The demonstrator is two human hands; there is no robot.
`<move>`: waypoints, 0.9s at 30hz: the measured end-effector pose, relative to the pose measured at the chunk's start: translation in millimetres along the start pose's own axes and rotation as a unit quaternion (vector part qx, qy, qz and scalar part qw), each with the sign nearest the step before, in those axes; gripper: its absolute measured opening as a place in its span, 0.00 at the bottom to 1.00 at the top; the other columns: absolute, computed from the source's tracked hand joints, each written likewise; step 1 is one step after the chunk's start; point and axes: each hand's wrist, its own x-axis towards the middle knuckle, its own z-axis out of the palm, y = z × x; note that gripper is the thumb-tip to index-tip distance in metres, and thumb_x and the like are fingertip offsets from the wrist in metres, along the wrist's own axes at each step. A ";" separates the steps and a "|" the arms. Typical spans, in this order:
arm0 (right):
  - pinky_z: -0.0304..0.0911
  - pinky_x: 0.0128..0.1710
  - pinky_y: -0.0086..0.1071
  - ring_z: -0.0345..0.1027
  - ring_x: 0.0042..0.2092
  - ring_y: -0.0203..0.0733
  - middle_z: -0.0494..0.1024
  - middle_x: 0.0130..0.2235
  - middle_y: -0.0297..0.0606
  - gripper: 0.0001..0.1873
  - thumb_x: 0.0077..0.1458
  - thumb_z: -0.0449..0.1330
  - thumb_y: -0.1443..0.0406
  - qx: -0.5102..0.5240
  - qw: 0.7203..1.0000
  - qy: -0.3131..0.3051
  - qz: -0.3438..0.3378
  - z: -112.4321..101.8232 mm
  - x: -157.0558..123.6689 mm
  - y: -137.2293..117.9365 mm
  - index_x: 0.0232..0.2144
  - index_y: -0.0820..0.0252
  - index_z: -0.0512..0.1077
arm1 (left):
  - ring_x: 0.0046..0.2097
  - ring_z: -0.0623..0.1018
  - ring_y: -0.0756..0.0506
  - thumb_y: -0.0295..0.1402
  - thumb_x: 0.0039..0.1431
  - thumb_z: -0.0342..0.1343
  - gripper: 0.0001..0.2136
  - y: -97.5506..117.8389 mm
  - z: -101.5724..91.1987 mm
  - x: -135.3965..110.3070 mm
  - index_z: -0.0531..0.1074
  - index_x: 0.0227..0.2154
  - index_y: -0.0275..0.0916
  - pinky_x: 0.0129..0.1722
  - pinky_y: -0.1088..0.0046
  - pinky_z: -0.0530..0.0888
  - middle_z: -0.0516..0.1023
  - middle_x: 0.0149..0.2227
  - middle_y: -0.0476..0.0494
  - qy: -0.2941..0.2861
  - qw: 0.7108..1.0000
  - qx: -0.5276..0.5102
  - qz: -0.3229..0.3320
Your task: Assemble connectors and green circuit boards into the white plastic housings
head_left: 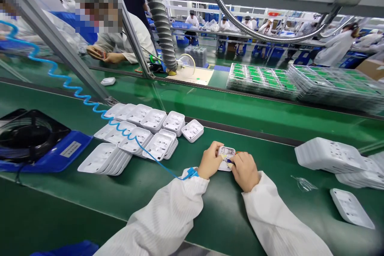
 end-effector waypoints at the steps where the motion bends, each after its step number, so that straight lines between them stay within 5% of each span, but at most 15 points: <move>1: 0.49 0.36 0.36 0.56 0.35 0.43 0.66 0.29 0.39 0.08 0.55 0.51 0.65 0.000 1.000 0.001 0.002 -0.3 0.8 0.2 0.27 0.60 0.67 | 0.34 0.73 0.51 0.20 0.42 0.48 0.17 1.4 -0.2 -0.2 0.65 0.38 0.39 0.33 0.77 0.68 0.74 0.34 0.49 -0.004 1.000 0.000 0.002; 7: 0.49 0.36 0.37 0.57 0.36 0.44 0.67 0.31 0.40 0.06 0.52 0.55 0.62 -0.024 0.997 0.010 0.066 -5.6 6.0 -3.9 0.29 0.59 0.64 | 0.35 0.73 0.50 0.20 0.42 0.47 0.19 8.6 -2.4 -1.1 0.65 0.40 0.40 0.34 0.77 0.68 0.74 0.36 0.50 -0.021 1.000 0.017 0.013; 10: 0.50 0.40 0.40 0.57 0.45 0.51 0.68 0.43 0.47 0.18 0.48 0.59 0.61 -0.013 0.993 0.022 0.114 -6.6 8.5 -1.1 0.41 0.60 0.62 | 0.36 0.72 0.50 0.19 0.42 0.46 0.20 10.0 -4.7 -0.5 0.65 0.40 0.40 0.35 0.77 0.68 0.74 0.36 0.50 -0.042 0.999 0.014 0.023; 14: 0.52 0.42 0.38 0.59 0.45 0.46 0.68 0.46 0.44 0.24 0.50 0.54 0.67 0.093 0.990 -0.090 0.057 -8.8 9.3 4.5 0.51 0.60 0.55 | 0.36 0.72 0.51 0.19 0.42 0.45 0.20 9.6 -7.6 2.2 0.65 0.40 0.39 0.36 0.77 0.68 0.73 0.36 0.49 -0.094 0.995 -0.026 0.033; 17: 0.52 0.40 0.36 0.61 0.41 0.44 0.69 0.42 0.41 0.21 0.50 0.51 0.69 0.120 0.982 -0.128 0.069 -10.8 9.0 4.2 0.48 0.59 0.57 | 0.37 0.72 0.50 0.20 0.44 0.46 0.19 7.5 -9.4 4.9 0.65 0.42 0.38 0.37 0.77 0.68 0.73 0.37 0.48 -0.131 0.989 -0.052 0.033; 27: 0.50 0.34 0.32 0.62 0.35 0.42 0.68 0.34 0.39 0.12 0.46 0.49 0.71 0.103 0.982 -0.117 0.110 -9.6 13.3 -4.6 0.36 0.60 0.58 | 0.38 0.71 0.48 0.26 0.50 0.50 0.16 1.8 -11.0 9.7 0.67 0.44 0.38 0.37 0.75 0.67 0.72 0.39 0.46 -0.158 0.986 -0.040 0.042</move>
